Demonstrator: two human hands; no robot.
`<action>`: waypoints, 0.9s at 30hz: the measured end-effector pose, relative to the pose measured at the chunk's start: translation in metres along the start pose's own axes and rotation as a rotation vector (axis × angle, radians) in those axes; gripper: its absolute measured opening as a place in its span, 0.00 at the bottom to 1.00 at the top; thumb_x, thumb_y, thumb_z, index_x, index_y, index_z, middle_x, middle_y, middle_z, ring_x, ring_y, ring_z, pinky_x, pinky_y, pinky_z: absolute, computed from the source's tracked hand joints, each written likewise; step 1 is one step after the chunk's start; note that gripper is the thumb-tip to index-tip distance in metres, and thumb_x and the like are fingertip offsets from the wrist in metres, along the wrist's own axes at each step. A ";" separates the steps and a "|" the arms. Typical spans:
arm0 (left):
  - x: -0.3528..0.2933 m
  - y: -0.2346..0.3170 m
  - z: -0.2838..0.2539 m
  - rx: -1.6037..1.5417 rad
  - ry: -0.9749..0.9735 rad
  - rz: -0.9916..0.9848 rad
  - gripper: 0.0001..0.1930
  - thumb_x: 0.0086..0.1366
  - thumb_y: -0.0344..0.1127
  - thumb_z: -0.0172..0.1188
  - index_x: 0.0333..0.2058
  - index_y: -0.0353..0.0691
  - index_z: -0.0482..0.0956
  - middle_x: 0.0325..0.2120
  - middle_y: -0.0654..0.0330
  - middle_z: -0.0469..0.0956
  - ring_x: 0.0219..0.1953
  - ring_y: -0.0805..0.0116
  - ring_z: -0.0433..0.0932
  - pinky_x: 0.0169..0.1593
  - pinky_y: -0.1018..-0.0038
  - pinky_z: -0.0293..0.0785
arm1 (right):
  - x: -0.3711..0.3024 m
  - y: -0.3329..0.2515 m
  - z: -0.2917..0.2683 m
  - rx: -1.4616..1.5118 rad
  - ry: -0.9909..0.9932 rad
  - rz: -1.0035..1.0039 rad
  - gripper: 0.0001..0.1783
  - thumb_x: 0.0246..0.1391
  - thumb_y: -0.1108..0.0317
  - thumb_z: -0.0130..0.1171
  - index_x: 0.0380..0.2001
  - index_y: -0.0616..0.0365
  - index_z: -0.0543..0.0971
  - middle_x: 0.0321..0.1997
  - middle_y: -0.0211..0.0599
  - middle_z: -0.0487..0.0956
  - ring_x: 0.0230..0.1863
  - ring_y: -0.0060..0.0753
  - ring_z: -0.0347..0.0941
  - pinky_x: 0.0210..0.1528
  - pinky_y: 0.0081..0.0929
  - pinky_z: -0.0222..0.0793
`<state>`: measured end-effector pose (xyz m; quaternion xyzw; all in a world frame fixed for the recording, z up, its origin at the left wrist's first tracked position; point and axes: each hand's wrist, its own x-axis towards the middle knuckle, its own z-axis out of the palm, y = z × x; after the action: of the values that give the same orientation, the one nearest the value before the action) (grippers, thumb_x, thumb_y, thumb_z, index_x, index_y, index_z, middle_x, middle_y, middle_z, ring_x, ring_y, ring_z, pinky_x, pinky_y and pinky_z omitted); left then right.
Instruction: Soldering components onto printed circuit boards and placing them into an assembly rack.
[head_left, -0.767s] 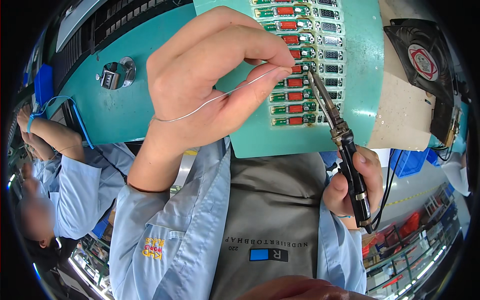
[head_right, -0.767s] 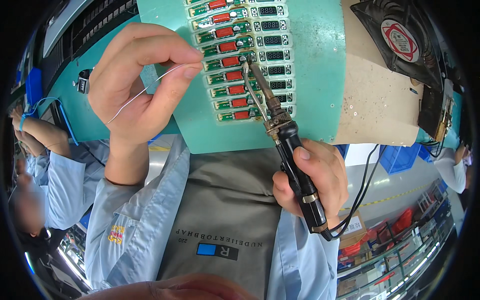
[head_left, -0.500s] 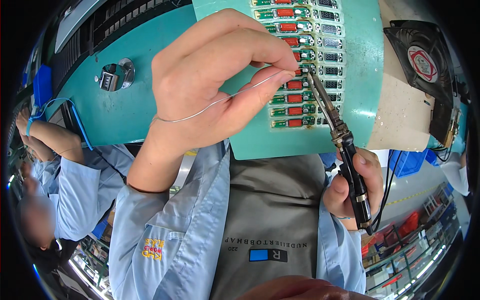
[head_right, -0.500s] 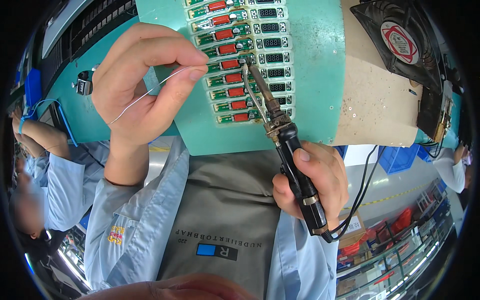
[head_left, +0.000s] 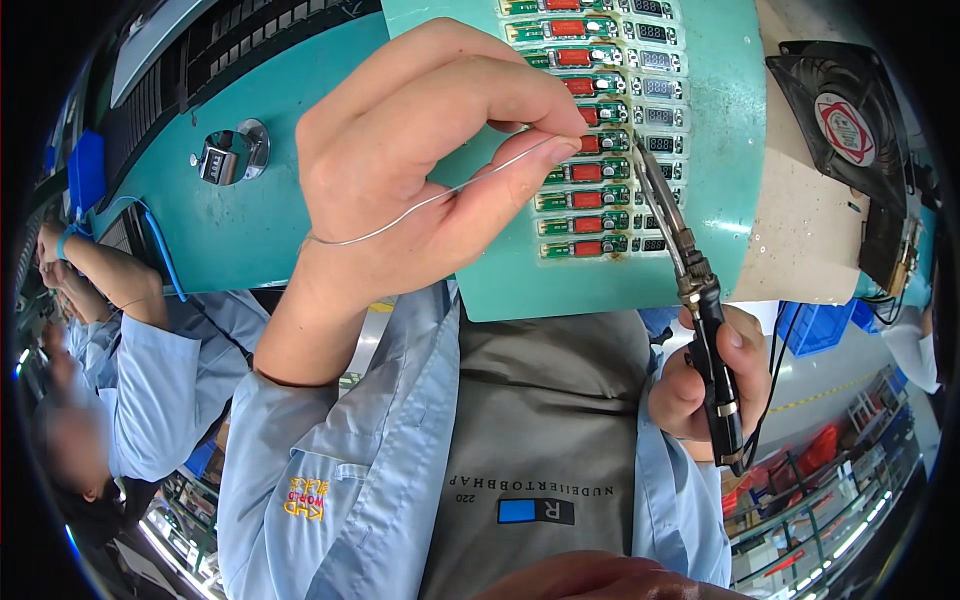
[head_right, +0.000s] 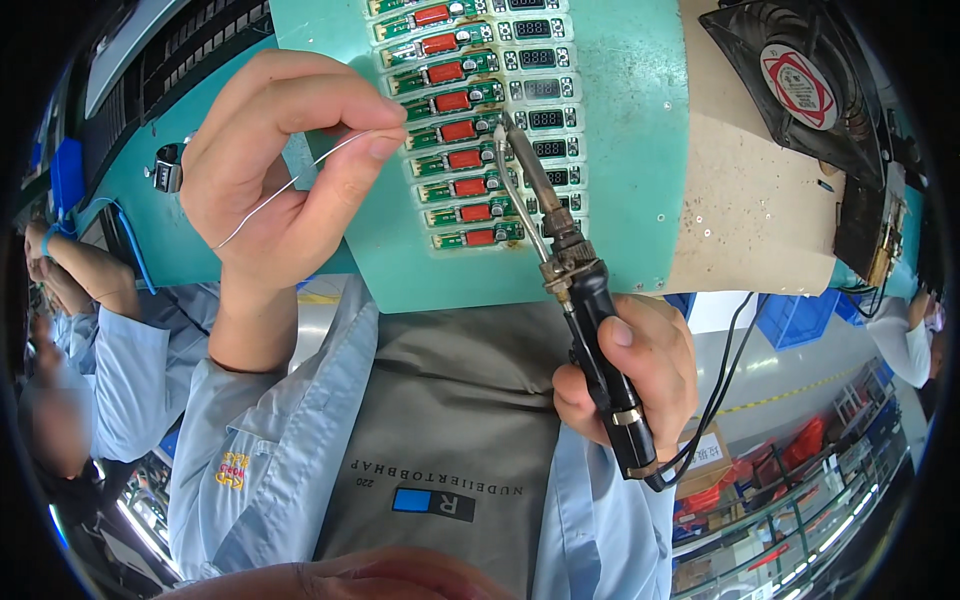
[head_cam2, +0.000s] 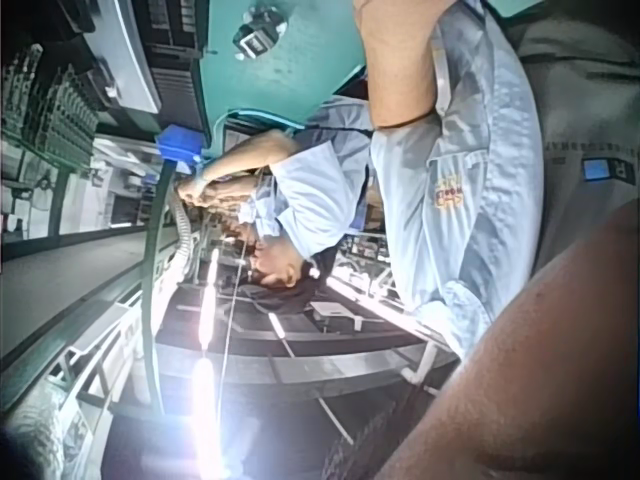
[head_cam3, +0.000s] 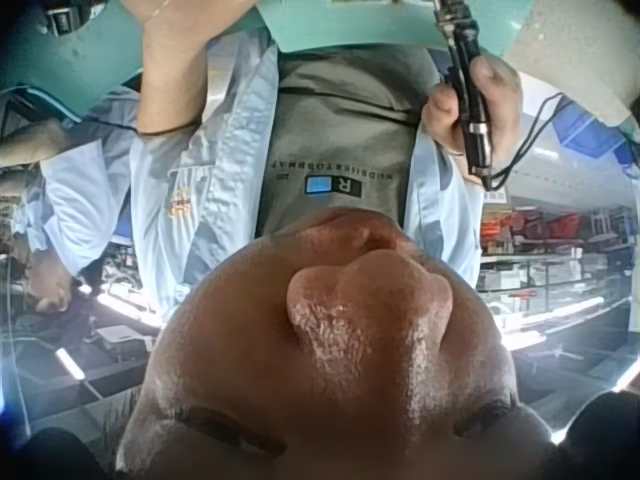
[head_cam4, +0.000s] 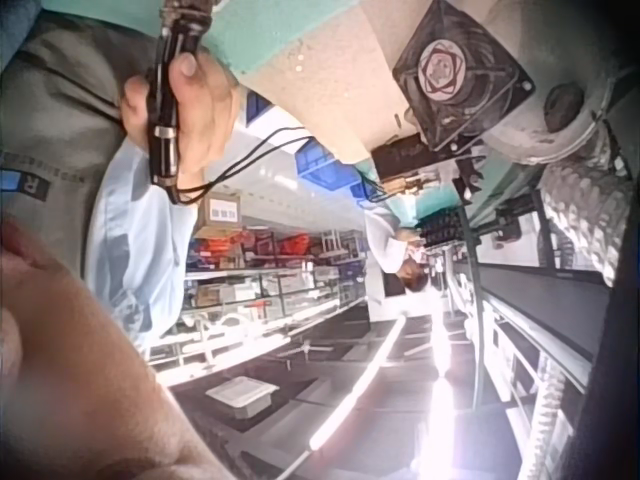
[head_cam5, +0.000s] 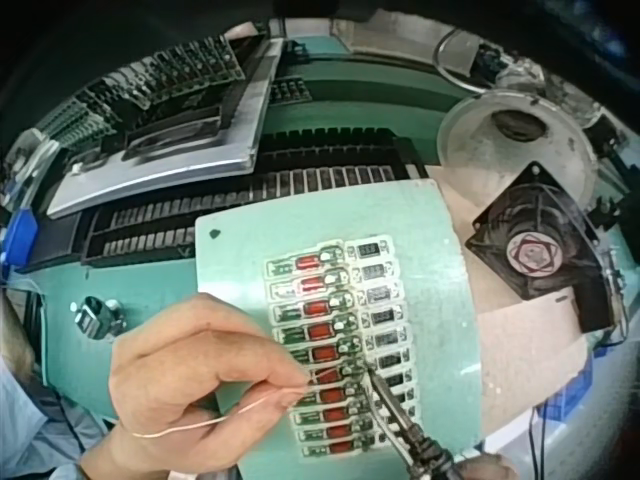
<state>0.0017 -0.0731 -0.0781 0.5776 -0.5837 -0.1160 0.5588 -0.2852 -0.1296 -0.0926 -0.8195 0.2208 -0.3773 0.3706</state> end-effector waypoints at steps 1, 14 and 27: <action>0.000 0.000 -0.001 0.008 -0.001 0.008 0.09 0.52 0.19 0.70 0.33 0.32 0.85 0.32 0.56 0.82 0.27 0.72 0.73 0.33 0.81 0.70 | -0.001 -0.001 -0.001 0.005 0.013 0.002 0.24 0.58 0.58 0.72 0.51 0.60 0.78 0.40 0.48 0.83 0.34 0.41 0.79 0.38 0.33 0.76; -0.004 0.006 -0.007 0.104 -0.109 0.030 0.09 0.51 0.19 0.70 0.33 0.32 0.85 0.31 0.56 0.82 0.29 0.70 0.75 0.34 0.80 0.71 | -0.008 -0.003 -0.005 0.050 0.025 -0.001 0.24 0.58 0.57 0.72 0.50 0.61 0.78 0.39 0.49 0.83 0.33 0.40 0.79 0.36 0.33 0.76; -0.008 0.006 -0.002 0.106 -0.122 0.004 0.08 0.50 0.20 0.71 0.32 0.33 0.86 0.31 0.57 0.83 0.30 0.69 0.77 0.35 0.78 0.72 | -0.009 -0.004 0.007 0.035 0.121 0.033 0.22 0.58 0.56 0.71 0.46 0.63 0.79 0.35 0.49 0.85 0.29 0.39 0.79 0.34 0.32 0.76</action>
<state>-0.0024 -0.0640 -0.0770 0.5971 -0.6229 -0.1188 0.4913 -0.2846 -0.1183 -0.0965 -0.7850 0.2495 -0.4236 0.3769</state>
